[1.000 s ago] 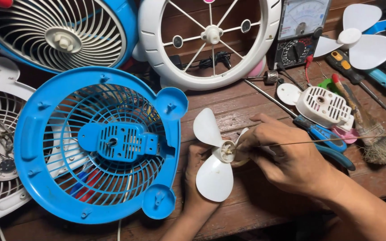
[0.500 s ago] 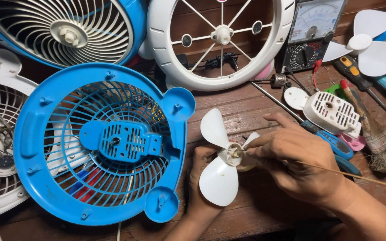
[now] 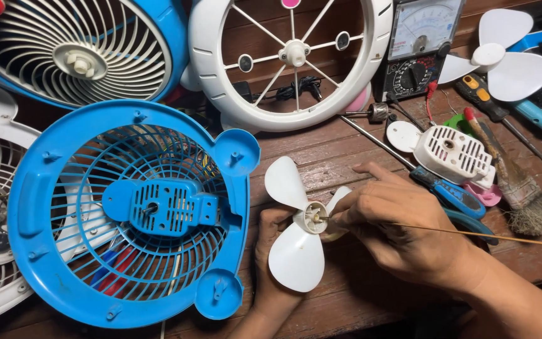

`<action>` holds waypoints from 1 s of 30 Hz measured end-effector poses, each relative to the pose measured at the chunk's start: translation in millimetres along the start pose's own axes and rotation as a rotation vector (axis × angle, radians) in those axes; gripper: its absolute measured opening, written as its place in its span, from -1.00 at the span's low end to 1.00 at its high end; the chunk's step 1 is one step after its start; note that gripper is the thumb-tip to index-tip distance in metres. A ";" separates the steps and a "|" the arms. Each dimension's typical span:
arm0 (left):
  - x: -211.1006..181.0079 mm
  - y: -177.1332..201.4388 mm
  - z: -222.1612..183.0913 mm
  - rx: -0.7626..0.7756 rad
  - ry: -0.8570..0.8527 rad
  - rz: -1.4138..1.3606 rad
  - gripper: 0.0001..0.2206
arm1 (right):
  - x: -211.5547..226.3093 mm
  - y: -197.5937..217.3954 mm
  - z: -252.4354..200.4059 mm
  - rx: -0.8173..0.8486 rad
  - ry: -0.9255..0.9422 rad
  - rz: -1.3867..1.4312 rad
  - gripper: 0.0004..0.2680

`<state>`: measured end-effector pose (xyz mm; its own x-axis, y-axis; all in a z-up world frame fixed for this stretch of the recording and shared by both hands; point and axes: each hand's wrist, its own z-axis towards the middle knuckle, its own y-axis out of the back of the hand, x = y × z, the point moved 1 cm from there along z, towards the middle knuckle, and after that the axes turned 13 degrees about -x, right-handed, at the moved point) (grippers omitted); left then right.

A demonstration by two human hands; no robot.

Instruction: A person is cleaning and repairing a small plastic fan blade assembly at a cluttered electronics repair workbench.

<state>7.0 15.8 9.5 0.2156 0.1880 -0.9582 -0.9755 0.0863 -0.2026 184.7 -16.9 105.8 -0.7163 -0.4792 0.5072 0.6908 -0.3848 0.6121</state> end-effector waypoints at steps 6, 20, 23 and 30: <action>2.4 0.5 -2.5 -0.004 0.016 -0.021 -0.66 | 3.5 -0.4 6.2 -0.075 0.162 -0.011 -0.91; 7.7 4.3 -5.1 0.009 -0.031 0.081 -0.66 | 0.1 1.1 1.0 -0.042 0.025 0.020 -0.93; 6.9 2.1 -5.8 0.023 -0.024 0.023 -0.67 | -3.3 0.3 -2.2 -0.046 -0.060 0.068 -0.92; 3.5 1.7 -4.6 0.009 -0.061 0.066 -0.66 | 4.3 1.7 3.6 -0.052 -0.051 0.062 -0.93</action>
<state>5.9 12.2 4.9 0.1534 0.2526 -0.9553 -0.9872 0.0808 -0.1372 182.4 -16.7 111.1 -0.6749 -0.4634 0.5743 0.7375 -0.3970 0.5464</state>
